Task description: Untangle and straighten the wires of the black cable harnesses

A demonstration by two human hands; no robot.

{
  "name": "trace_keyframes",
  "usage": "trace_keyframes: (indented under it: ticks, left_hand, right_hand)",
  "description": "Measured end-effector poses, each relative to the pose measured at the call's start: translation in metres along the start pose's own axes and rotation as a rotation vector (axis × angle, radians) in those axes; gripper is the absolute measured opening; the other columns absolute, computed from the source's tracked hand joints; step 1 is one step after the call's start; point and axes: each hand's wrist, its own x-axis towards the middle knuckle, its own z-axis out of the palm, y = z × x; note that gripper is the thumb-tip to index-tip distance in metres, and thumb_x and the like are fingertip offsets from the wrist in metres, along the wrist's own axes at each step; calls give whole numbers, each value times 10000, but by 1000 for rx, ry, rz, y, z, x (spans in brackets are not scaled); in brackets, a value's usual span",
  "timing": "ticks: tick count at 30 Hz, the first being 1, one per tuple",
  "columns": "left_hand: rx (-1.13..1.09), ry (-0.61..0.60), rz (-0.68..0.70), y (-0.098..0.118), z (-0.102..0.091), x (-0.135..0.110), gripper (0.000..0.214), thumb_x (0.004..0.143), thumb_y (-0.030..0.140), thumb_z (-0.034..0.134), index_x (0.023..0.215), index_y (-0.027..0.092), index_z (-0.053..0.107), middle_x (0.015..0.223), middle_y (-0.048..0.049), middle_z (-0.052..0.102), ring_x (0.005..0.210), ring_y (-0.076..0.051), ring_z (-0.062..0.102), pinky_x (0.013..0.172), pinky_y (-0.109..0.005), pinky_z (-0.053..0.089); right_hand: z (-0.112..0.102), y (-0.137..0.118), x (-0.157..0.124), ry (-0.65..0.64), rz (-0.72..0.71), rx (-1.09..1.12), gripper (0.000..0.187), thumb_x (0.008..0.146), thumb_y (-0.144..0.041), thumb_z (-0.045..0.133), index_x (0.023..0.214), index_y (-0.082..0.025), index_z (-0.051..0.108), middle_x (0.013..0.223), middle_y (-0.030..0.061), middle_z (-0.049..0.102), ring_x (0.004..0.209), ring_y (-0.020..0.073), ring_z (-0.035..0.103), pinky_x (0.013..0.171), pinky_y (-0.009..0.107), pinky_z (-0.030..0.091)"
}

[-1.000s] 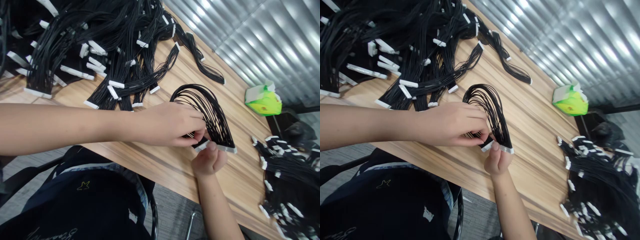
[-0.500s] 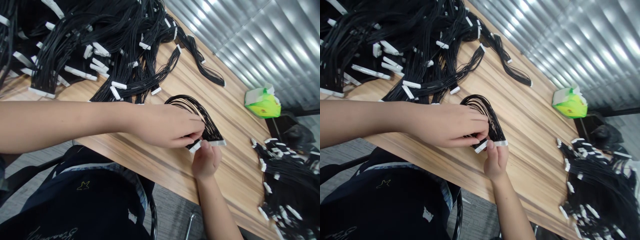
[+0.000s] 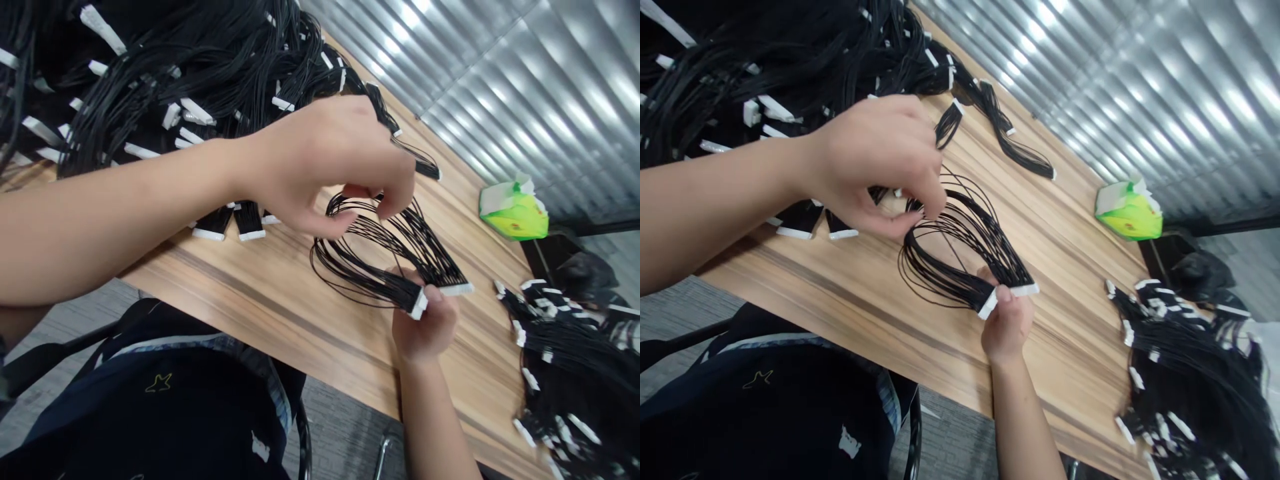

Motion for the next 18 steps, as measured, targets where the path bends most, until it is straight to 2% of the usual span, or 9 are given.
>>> trace_keyframes:
  ticks: [2, 5, 8, 11, 12, 14, 16, 18]
  left_hand:
    - [-28, 76, -105, -4, 0, -1, 292, 879, 259, 457, 1070, 245, 677, 864, 16, 677, 805, -130, 662, 860, -347, 474]
    - [-43, 146, -193, 0, 6, 2, 347, 941, 242, 365, 1003, 274, 705, 988, 15, 695, 953, -137, 698, 842, -307, 488]
    - [70, 145, -226, 5, 14, 3, 384, 990, 253, 329, 1030, 309, 707, 1052, 31, 732, 974, -136, 704, 867, -306, 479]
    - [134, 155, -231, -2, 25, -2, 315, 1014, 319, 390, 1101, 259, 686, 1000, -7, 758, 910, -153, 708, 828, -303, 465]
    - [95, 113, -221, -5, 29, -5, 292, 1012, 356, 427, 1072, 249, 691, 949, -7, 762, 868, -150, 708, 796, -289, 458]
    - [-39, -45, -193, -12, 35, -11, 278, 999, 410, 479, 962, 258, 710, 862, 12, 760, 800, -132, 702, 742, -260, 441]
    - [-171, -191, -175, -14, 39, -15, 274, 993, 403, 496, 912, 272, 723, 866, 12, 767, 815, -125, 702, 734, -249, 436]
    - [-294, -209, -192, -10, 40, -15, 239, 987, 349, 511, 954, 268, 733, 902, -7, 773, 849, -124, 703, 755, -240, 447]
  right_hand:
    - [-1, 3, -4, -54, -63, 56, 294, 793, -474, 667, 684, -234, 537, 593, -44, 386, 544, 146, 418, 542, 309, 405]
    - [-6, 11, -12, -215, -83, 2, 276, 836, -486, 663, 734, -235, 613, 603, -26, 468, 554, 164, 481, 559, 338, 446]
    - [-10, 16, -20, -353, -48, -81, 368, 863, -562, 606, 690, -237, 616, 602, 2, 504, 573, 197, 519, 556, 373, 451]
    - [-10, 12, -23, -428, -46, -76, 403, 865, -594, 576, 660, -248, 611, 576, 7, 487, 567, 207, 507, 548, 384, 440]
    - [-9, 9, -22, -441, -50, -60, 393, 864, -584, 579, 659, -251, 608, 567, 5, 485, 550, 202, 492, 529, 378, 426]
    - [-7, 4, -19, -448, -53, -28, 376, 876, -560, 566, 660, -253, 594, 552, -1, 482, 495, 183, 436, 473, 356, 375]
    - [-4, -2, -15, -430, -77, 16, 388, 885, -537, 559, 622, -252, 550, 505, -28, 414, 439, 152, 335, 442, 335, 318]
    - [0, -6, -11, -402, -116, 72, 416, 886, -504, 570, 572, -244, 490, 461, -57, 306, 421, 132, 258, 459, 329, 298]
